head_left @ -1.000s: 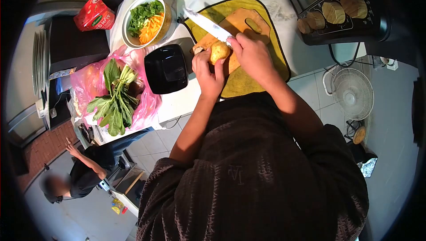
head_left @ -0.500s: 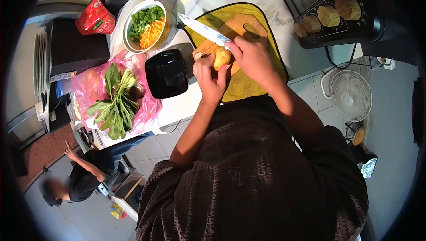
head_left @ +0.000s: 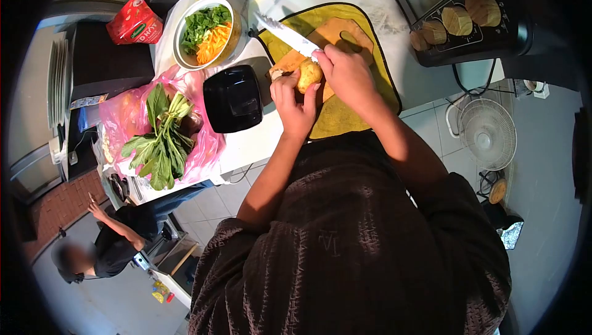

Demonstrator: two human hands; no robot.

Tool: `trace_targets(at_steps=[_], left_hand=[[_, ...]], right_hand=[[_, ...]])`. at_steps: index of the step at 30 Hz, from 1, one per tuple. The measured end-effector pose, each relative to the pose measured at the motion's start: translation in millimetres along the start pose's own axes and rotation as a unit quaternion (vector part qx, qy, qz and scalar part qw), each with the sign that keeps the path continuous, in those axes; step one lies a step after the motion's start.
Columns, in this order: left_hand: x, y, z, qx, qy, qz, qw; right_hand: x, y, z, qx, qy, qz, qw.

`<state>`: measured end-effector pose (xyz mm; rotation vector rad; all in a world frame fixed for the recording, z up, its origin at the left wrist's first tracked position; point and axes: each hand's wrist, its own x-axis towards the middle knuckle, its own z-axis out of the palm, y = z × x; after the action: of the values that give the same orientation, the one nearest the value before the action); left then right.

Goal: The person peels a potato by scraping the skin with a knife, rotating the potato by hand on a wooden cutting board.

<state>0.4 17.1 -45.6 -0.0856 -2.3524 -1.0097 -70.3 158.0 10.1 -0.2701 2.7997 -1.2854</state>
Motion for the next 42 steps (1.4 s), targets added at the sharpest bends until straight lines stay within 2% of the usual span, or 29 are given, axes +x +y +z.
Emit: trace_targets(at_steps=[3,6,9,15,17,19,23,27,29,32,37,42], left_hand=[[-2,-2,-2,-0.011,0.006,-0.006,1.0],[-6,-4,-1,-0.016,0.01,-0.021,1.0],[-4,-5,2,-0.022,0.018,-0.03,0.999],[-9,-6,1,-0.013,0.021,-0.024,0.999],[-5,-5,1,-0.034,0.025,-0.036,0.998],[-5,-7,1,-0.027,0.02,-0.029,0.999],[-5,-6,0,-0.032,0.019,-0.038,0.999],[-4,-7,0,-0.028,0.012,-0.031,0.999],[-4,-7,0,-0.033,0.017,-0.025,0.999],[-5,-7,0,-0.038,0.02,-0.039,0.998],[-3,-5,-1,-0.041,0.023,-0.035,0.998],[-5,-5,-2,-0.042,0.014,-0.041,0.998]], right_hand=[[5,9,2,-0.026,0.008,0.005,1.0],[-8,6,5,0.015,0.025,-0.064,0.997],[-3,13,4,-0.009,0.011,-0.016,1.0],[-11,2,0,0.033,-0.002,-0.042,0.999],[-6,10,5,0.032,-0.013,-0.017,0.999],[-1,15,4,-0.032,0.002,-0.006,0.999],[-10,1,-3,-0.012,0.008,-0.034,0.999],[-9,6,3,0.016,0.006,-0.029,0.999],[-7,4,1,0.017,-0.004,0.01,1.0],[-9,0,0,0.005,0.014,-0.034,0.999],[-6,12,2,-0.004,0.023,-0.01,1.0],[-12,-4,0,0.015,-0.018,-0.016,1.0]])
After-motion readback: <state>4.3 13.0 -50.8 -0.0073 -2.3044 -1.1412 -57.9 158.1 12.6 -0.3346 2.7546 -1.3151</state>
